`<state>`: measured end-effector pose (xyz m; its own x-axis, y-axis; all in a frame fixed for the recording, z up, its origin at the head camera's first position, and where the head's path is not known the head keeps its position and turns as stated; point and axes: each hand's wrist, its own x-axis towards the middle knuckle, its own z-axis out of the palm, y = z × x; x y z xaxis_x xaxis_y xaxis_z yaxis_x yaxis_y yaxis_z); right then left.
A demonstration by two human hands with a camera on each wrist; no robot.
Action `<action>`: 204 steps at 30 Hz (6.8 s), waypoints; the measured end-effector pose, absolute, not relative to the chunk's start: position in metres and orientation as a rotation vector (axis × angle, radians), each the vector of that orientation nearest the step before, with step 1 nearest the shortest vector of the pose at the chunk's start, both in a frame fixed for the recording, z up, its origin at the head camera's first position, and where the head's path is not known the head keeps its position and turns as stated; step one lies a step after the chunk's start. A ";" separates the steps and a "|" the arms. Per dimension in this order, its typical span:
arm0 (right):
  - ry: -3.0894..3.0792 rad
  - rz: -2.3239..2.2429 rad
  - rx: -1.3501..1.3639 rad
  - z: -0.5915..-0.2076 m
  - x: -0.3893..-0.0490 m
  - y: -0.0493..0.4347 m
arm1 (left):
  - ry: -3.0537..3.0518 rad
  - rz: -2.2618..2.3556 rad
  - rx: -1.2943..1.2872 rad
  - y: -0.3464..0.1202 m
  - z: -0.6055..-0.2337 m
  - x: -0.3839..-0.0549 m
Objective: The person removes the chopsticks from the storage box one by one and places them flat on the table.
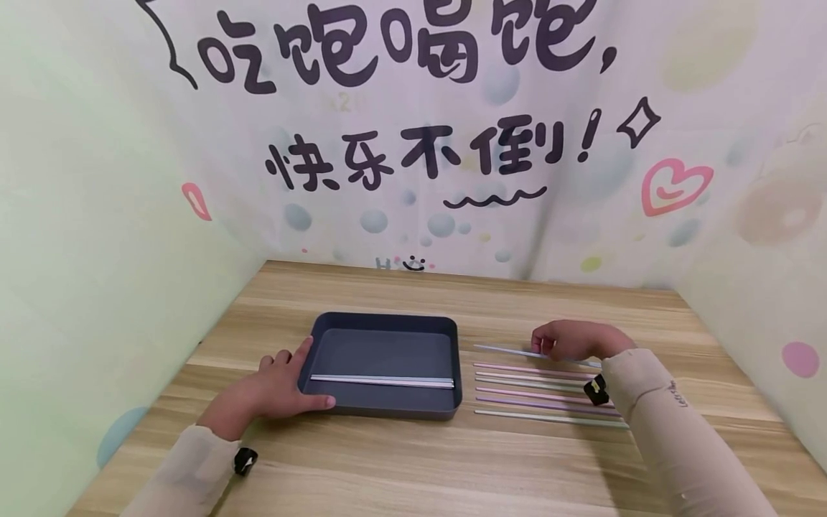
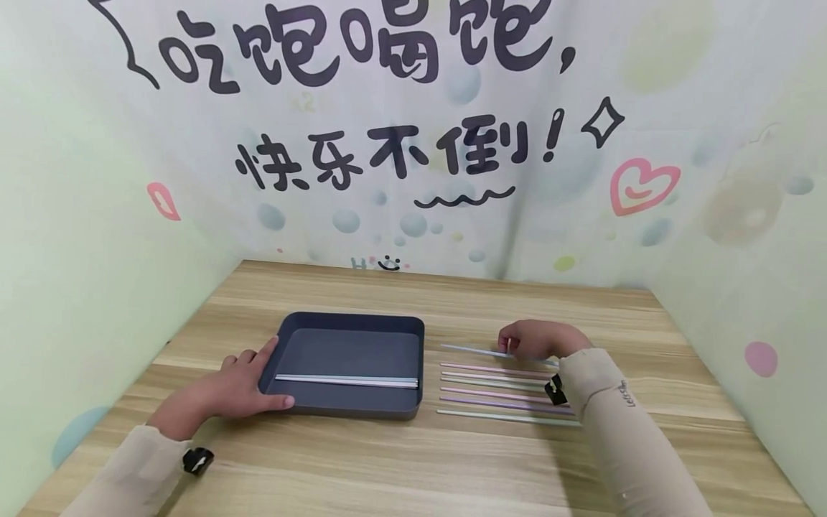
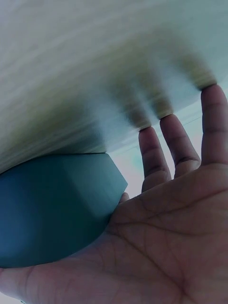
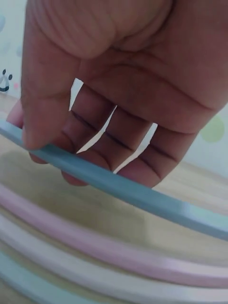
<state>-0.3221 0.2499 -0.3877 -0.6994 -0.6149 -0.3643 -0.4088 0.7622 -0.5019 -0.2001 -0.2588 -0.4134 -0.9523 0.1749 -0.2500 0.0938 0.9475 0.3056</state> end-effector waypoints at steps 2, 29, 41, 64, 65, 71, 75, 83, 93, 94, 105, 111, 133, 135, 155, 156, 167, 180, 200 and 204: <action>2.432 -0.545 -0.769 -0.391 -0.323 0.251 | 2.825 0.427 0.199 -0.259 -0.413 -0.200; 2.490 -0.574 -0.842 -0.405 -0.317 0.248 | 2.836 0.430 0.204 -0.256 -0.411 -0.198; 2.488 -0.551 -0.825 -0.405 -0.316 0.247 | 2.827 0.447 0.184 -0.256 -0.409 -0.196; 2.524 -0.476 -0.830 -0.390 -0.318 0.233 | 2.823 0.448 0.176 -0.258 -0.413 -0.198; 2.524 -0.477 -0.849 -0.388 -0.318 0.230 | 2.822 0.448 0.175 -0.258 -0.413 -0.198; 2.511 -0.475 -0.923 -0.373 -0.316 0.212 | 2.828 0.447 0.185 -0.259 -0.414 -0.199; 2.510 -0.461 -0.923 -0.365 -0.315 0.198 | 2.821 0.454 0.178 -0.259 -0.414 -0.199; 2.486 -0.488 -0.967 -0.356 -0.315 0.171 | 2.817 0.454 0.162 -0.259 -0.415 -0.199; 2.471 -0.489 -0.982 -0.347 -0.312 0.131 | 2.836 0.432 0.185 -0.258 -0.413 -0.198; 2.473 -0.489 -0.980 -0.346 -0.312 0.127 | 2.837 0.432 0.187 -0.258 -0.413 -0.198; 2.434 -0.513 -1.037 -0.343 -0.310 0.088 | 2.842 0.425 0.205 -0.259 -0.412 -0.199; 2.420 -0.519 -1.055 -0.343 -0.306 0.068 | 2.847 0.411 0.201 -0.259 -0.414 -0.201; 2.340 -0.435 -1.112 -0.373 -0.300 0.017 | 2.838 0.432 0.182 -0.259 -0.414 -0.201; 2.336 -0.428 -1.121 -0.377 -0.301 0.014 | 2.839 0.436 0.181 -0.259 -0.415 -0.201; 2.251 -0.401 -1.103 -0.400 -0.302 0.003 | 2.834 0.441 0.183 -0.258 -0.415 -0.200; 2.256 -0.400 -1.104 -0.401 -0.302 0.002 | 2.833 0.441 0.183 -0.258 -0.415 -0.200; 2.281 -0.404 -1.074 -0.407 -0.303 0.000 | 2.832 0.444 0.184 -0.257 -0.413 -0.199; 2.294 -0.445 -1.071 -0.410 -0.305 -0.001 | 2.835 0.456 0.190 -0.258 -0.413 -0.199; 2.346 -0.423 -1.075 -0.407 -0.301 0.001 | 2.829 0.450 0.185 -0.257 -0.412 -0.199; 2.392 -0.378 -1.069 -0.406 -0.300 -0.001 | 2.829 0.452 0.184 -0.257 -0.412 -0.199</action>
<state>-0.2996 -0.0005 -0.4059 -0.5735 -0.7538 -0.3206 -0.6182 0.6551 -0.4344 -0.1987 -0.2574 -0.4122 -0.9555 0.1663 -0.2436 0.0820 0.9432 0.3219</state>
